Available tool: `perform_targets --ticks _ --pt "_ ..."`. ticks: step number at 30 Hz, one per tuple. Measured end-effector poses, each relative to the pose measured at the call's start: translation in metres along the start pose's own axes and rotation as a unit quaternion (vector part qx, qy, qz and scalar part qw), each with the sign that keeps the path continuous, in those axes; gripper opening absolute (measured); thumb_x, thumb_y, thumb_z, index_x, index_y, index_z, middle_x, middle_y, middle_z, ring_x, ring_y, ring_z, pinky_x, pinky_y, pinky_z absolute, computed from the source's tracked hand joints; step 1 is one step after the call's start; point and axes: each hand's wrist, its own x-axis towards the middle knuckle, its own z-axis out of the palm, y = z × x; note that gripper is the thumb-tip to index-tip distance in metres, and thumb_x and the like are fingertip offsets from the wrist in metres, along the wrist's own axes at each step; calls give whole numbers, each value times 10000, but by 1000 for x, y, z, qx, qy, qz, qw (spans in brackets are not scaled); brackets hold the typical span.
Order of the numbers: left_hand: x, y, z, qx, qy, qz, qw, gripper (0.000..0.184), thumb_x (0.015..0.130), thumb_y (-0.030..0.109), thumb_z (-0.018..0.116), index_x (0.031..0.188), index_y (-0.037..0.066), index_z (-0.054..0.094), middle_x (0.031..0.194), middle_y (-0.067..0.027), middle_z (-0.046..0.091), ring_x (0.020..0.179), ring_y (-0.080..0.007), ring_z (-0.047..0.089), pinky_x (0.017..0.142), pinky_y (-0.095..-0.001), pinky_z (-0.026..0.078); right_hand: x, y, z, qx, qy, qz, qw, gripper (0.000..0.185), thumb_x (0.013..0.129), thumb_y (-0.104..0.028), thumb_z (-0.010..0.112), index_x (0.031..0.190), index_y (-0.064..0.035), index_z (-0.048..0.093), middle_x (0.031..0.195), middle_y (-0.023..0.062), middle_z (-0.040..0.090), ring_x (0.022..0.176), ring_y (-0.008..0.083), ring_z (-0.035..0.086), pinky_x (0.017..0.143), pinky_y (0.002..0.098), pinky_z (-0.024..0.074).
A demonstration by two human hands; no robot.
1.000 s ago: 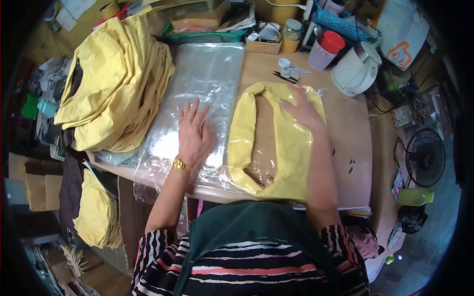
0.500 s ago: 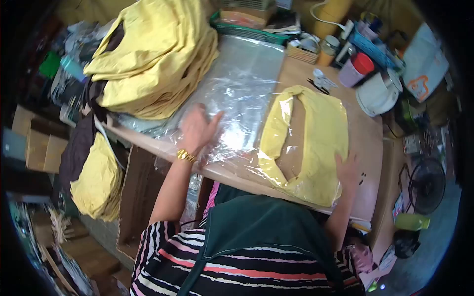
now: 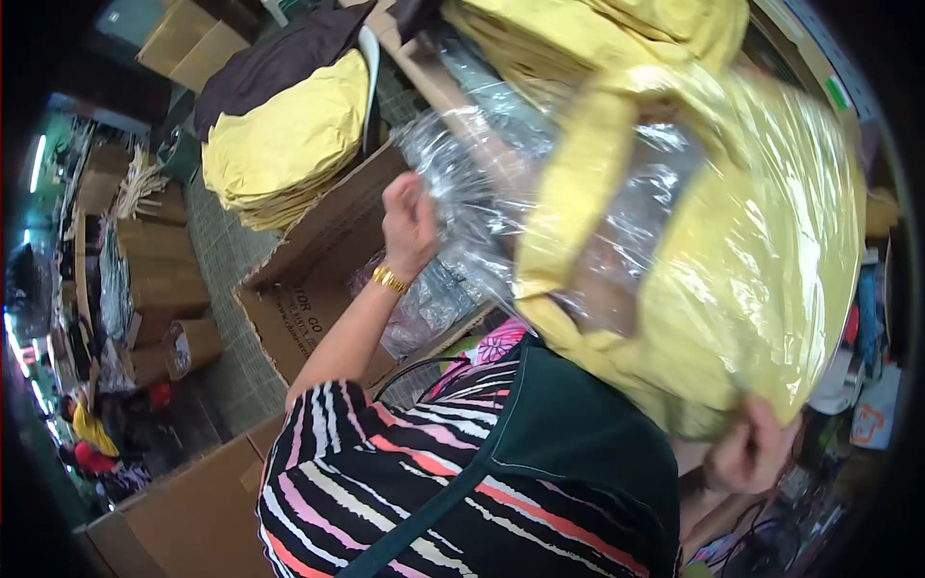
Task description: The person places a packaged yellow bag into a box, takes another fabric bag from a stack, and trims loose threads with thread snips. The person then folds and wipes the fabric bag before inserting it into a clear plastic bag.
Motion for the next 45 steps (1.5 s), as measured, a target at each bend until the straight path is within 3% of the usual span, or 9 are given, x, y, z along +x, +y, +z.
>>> perform_targets --ticks 4,12,23,28,30,34,38,40,45 --pt "-78 -57 -90 262 75 -188 944 280 975 77 451 1251 36 432 1155 -176 595 1058 -271 611 911 -353 467 74 -45 126 168 -285 -111 937 272 745 43 655 1007 -24 685 915 161 628 784 328 630 695 399 508" --pt "-205 -157 -195 414 11 -413 811 169 939 149 488 1038 78 606 1007 -210 669 947 -392 636 815 -448 502 14 -63 399 78 -555 -121 819 168 747 35 581 894 38 662 949 204 629 876 376 659 736 425 547" --pt "-245 -186 -195 389 119 -503 763 215 859 127 571 1072 113 599 911 -211 666 880 -379 652 815 -444 499 -49 -39 478 57 -640 -66 764 178 794 -10 545 925 17 664 975 250 648 926 391 657 799 469 533" --pt "-226 -190 -164 720 5 -273 638 270 835 176 625 1099 124 633 936 -124 686 931 -297 652 860 -353 500 -28 -57 449 0 -608 -118 785 286 817 -67 577 1097 -24 614 1061 231 605 995 369 624 847 459 506" --pt "-188 -195 -150 269 -139 -452 839 256 871 180 618 1097 60 628 986 -104 669 937 -181 629 895 -286 483 -14 -70 427 71 -742 -98 660 346 843 -114 604 1180 -40 573 1092 187 589 1058 321 596 893 430 474" --pt "-71 -88 -78 -264 -507 -469 673 327 935 237 554 1129 -8 647 1138 -111 668 1042 -170 602 957 -305 451 47 -51 315 408 -681 5 608 337 886 -211 621 1191 -76 574 1047 182 598 1042 348 589 889 441 473" --pt "-34 -1 -21 -125 -769 -294 554 426 925 249 565 1273 4 557 1282 -175 590 1160 -264 557 1025 -358 403 56 -5 168 410 -474 301 719 302 899 -84 607 1198 -51 576 1125 124 597 990 201 597 826 297 481" --pt "-60 -13 -24 -118 -769 -165 606 463 935 270 528 1320 15 510 1351 -189 524 1244 -285 477 1066 -391 351 9 12 88 335 -350 480 732 198 891 -8 583 1088 -14 603 987 84 637 876 143 607 746 249 480" --pt "-59 40 -9 171 -826 -100 527 502 930 283 481 1371 44 466 1372 -234 442 1316 -378 342 1121 -443 252 -120 -36 -48 -55 -575 604 548 188 875 -198 616 930 -19 635 757 99 646 720 141 610 667 323 474"
